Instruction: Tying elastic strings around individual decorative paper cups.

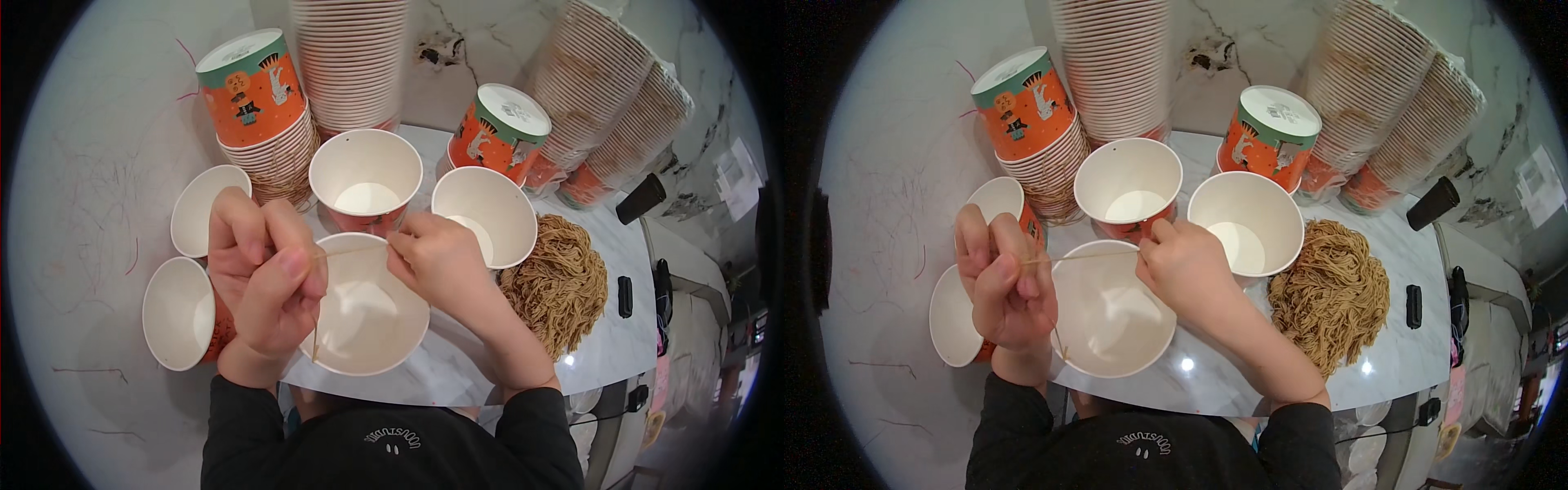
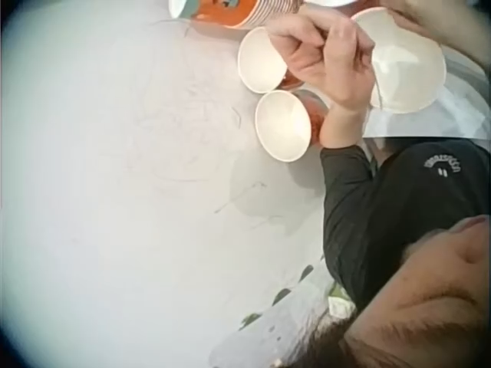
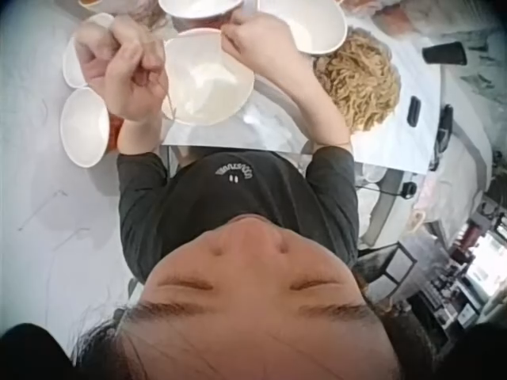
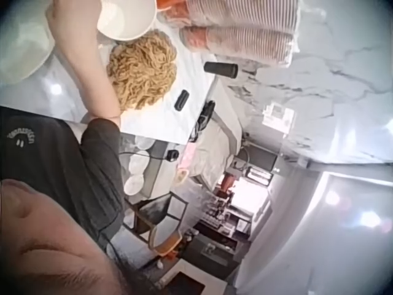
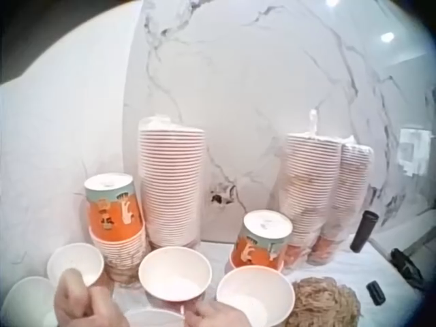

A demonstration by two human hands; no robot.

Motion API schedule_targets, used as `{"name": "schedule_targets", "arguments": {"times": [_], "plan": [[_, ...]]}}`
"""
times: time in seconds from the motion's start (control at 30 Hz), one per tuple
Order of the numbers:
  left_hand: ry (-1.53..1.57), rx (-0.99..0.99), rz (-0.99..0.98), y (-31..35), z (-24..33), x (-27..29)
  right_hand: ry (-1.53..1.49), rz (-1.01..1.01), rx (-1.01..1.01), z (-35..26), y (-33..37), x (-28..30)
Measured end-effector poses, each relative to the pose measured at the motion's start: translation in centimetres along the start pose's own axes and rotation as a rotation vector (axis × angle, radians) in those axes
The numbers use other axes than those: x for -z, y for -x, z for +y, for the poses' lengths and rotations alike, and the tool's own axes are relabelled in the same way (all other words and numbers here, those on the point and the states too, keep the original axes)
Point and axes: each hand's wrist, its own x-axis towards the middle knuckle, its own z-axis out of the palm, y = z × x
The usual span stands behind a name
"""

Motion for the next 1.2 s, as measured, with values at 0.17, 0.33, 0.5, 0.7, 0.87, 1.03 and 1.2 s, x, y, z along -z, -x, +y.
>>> {"name": "schedule_targets", "arguments": {"times": [0.17, 0.33, 0.5, 0.7, 0.87, 1.03, 1.2], "plan": [[-0.018, 0.015, 0.034, 0.2, 0.2, -0.4, 0.058, -0.244, -0.086, 0.1, 0.6, -0.1], [0.201, -0.157, -0.318, 0.6, 2.0, 0.8, -0.363, -0.140, -0.290, -1.1, -0.5, 2.8], [-0.153, -0.098, -0.796, -0.7, 6.5, 1.8, -0.623, -0.137, -0.276, -0.1, 0.1, 2.8], [-1.019, -0.051, -0.561, 2.7, 9.8, 0.3, -0.320, 0.279, 0.116, -2.5, 0.2, -1.0], [-1.407, -0.066, -0.620, 2.5, 7.1, -0.1, -0.057, 0.367, 0.501, -2.2, 1.6, -5.1], [-1.411, 0.146, -0.929, 1.1, 6.0, -0.2, 0.126, 0.360, 0.549, -0.6, 5.7, -8.3], [-1.477, 0.248, -0.860, 0.6, 4.2, -0.2, 0.282, 0.221, 0.391, -0.5, 7.8, -8.7]]}}
